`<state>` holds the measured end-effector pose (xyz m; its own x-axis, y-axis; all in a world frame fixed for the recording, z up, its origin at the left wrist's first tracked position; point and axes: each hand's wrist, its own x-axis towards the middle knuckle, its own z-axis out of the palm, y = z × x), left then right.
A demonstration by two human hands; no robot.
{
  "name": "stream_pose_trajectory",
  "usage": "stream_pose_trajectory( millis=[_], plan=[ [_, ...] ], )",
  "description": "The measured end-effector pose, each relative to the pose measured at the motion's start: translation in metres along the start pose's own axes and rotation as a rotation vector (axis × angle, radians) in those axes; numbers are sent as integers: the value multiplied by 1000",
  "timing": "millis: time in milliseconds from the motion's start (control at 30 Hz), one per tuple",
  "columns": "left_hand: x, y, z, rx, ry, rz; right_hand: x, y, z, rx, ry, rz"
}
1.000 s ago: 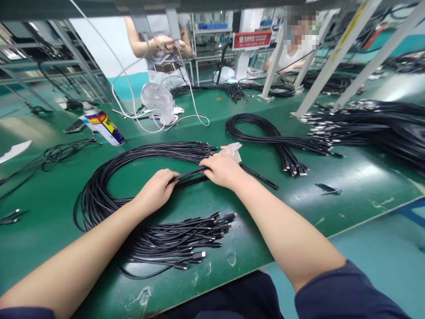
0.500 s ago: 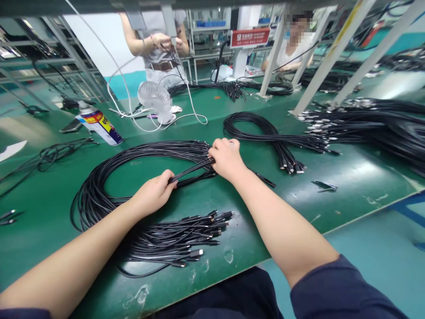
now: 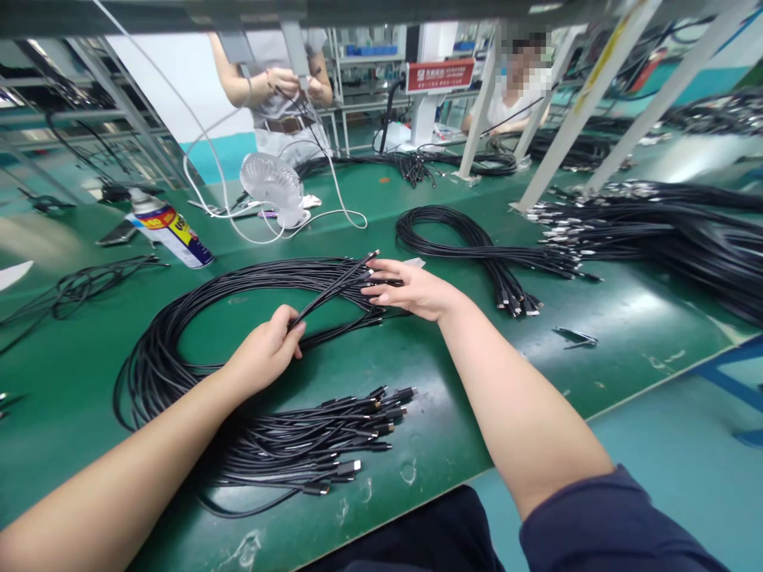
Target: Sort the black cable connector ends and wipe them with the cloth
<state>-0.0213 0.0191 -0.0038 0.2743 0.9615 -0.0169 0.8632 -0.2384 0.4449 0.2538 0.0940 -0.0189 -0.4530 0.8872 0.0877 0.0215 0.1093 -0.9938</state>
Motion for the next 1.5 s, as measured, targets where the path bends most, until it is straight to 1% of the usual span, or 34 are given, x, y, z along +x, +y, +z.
stream_pose_trajectory(
  millis=[67, 133, 233, 300, 467, 633, 800, 933, 1000, 1033, 1133, 1200, 1267, 1367, 1433, 1500],
  plan=[
    [-1, 1, -1, -10, -4, 1, 0, -1, 4, 127, -20, -1],
    [-3, 4, -3, -6, -15, 11, 2, -2, 10, 219, 11, -7],
    [-7, 13, -7, -21, -49, 72, 4, -6, 20, 290, 61, -8],
    [-10, 22, -10, -77, -86, 106, 2, -12, 27, 304, 73, 2],
    [-9, 44, -20, -211, -246, 84, -6, -33, 37, 260, 87, 25],
    [7, 62, -32, -353, -461, 13, -10, -43, 32, 136, 159, -21],
    [27, 77, -39, -394, -545, 4, -7, -36, 33, 76, 250, -123],
    [33, 81, -31, -584, -627, 29, -5, -36, 42, 99, 274, -169],
    [31, 80, -25, -680, -609, 36, -5, -39, 45, 137, 264, -185],
    [29, 78, -23, -715, -573, 30, -4, -40, 46, 159, 268, -200],
    [24, 75, -20, -799, -419, -5, -1, -38, 48, 176, 352, -241],
    [21, 74, -20, -847, -322, -28, -1, -34, 50, 141, 395, -236],
    [19, 74, -21, -863, -247, -34, -2, -30, 55, 110, 334, -208],
    [17, 73, -20, -870, -190, -35, -7, -32, 65, 81, 168, -176],
    [15, 70, -18, -873, -166, -40, -10, -35, 70, 82, 117, -167],
    [11, 65, -16, -871, -163, -46, -11, -36, 73, 114, 99, -149]
  ],
)
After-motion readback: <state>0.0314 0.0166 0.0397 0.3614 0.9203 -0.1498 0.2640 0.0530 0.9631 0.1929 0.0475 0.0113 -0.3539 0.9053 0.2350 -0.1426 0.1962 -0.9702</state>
